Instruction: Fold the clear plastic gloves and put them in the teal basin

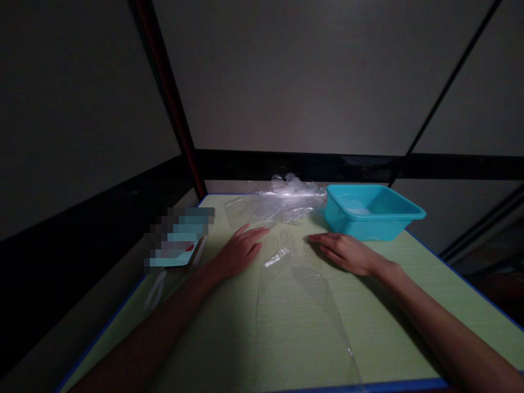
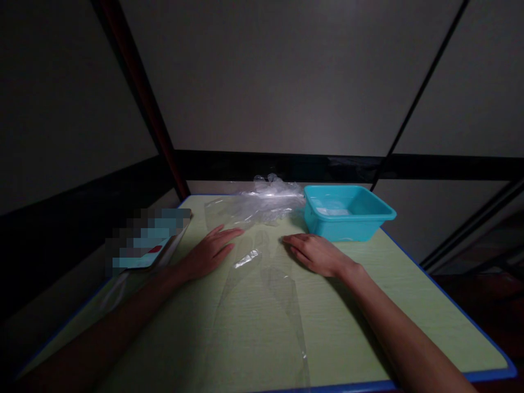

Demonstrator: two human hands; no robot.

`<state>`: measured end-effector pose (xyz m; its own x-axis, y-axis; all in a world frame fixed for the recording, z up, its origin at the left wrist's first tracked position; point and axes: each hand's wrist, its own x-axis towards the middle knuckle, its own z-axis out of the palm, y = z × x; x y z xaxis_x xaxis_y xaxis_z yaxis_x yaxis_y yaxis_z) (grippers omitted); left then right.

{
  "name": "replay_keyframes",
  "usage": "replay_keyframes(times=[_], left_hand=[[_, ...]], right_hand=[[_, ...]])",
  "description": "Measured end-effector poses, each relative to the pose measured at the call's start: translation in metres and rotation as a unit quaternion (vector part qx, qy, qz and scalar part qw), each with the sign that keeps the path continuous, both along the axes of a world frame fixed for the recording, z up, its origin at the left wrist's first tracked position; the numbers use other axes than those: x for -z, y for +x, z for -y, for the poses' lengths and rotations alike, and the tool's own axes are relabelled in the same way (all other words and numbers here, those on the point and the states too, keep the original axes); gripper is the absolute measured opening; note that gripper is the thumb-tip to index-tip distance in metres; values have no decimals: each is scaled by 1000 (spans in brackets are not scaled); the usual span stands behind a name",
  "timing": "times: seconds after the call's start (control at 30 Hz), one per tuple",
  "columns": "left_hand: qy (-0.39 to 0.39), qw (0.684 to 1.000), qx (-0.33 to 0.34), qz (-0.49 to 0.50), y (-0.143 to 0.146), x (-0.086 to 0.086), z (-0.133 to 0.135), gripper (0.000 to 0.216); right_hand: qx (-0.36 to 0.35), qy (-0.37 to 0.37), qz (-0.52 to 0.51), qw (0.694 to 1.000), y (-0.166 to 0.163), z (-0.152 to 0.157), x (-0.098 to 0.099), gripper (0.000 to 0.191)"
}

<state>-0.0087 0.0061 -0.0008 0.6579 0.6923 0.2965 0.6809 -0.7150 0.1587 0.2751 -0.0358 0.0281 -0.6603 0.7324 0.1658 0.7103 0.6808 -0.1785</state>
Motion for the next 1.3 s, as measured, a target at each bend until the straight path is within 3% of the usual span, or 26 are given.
replay_keyframes(times=[0.13,0.67,0.93,1.03,1.2,1.3], left_hand=[[-1,998,59,14,2,-2,4,35],[57,998,2,12,-2,0,2,31],[77,996,4,41,0,-3,5,32],[65,994,57,72,7,-7,14,30],[56,967,216,121,25,-14,40,30],[52,954,266,128,34,-17,55,29]], right_hand=[[-13,1,0,1000,-2,1,-1,36],[4,0,14,1000,1,-1,1,37],[-3,20,2,1000,3,-4,5,39],[-3,21,-7,1000,3,-4,4,39],[6,16,3,1000,4,-4,2,39],[7,10,6,1000,3,-4,3,39]])
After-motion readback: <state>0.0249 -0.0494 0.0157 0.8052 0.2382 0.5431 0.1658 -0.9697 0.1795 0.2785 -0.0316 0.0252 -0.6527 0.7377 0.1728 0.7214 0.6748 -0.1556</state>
